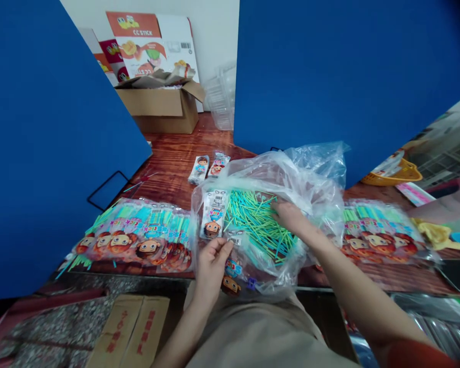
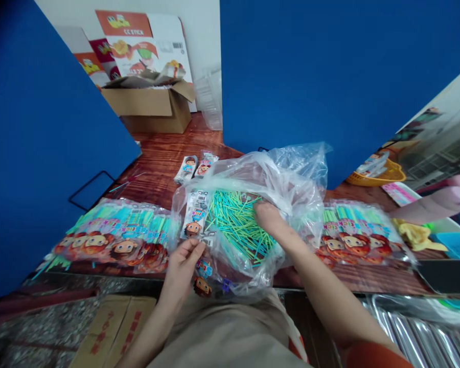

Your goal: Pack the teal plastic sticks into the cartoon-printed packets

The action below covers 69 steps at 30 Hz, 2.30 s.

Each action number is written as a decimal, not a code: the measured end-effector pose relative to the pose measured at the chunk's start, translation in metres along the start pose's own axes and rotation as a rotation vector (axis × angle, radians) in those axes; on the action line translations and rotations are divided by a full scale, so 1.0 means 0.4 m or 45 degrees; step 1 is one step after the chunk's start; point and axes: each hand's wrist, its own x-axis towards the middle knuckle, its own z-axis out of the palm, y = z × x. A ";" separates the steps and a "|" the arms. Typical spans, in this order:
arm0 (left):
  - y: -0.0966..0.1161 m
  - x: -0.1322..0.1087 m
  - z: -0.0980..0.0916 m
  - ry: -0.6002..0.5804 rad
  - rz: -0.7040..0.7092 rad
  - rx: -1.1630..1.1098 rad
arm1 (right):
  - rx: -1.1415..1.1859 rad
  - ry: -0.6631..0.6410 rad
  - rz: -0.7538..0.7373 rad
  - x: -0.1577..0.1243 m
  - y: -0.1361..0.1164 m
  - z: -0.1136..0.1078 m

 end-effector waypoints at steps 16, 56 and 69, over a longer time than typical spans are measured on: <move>0.001 0.026 0.007 0.037 -0.057 -0.104 | -0.080 -0.090 -0.157 0.052 0.015 0.025; 0.014 0.032 0.006 0.086 0.012 -0.117 | 1.397 0.304 -0.142 -0.017 -0.083 0.050; -0.002 0.029 0.011 0.029 0.098 0.051 | 2.414 0.140 0.110 -0.046 -0.121 0.011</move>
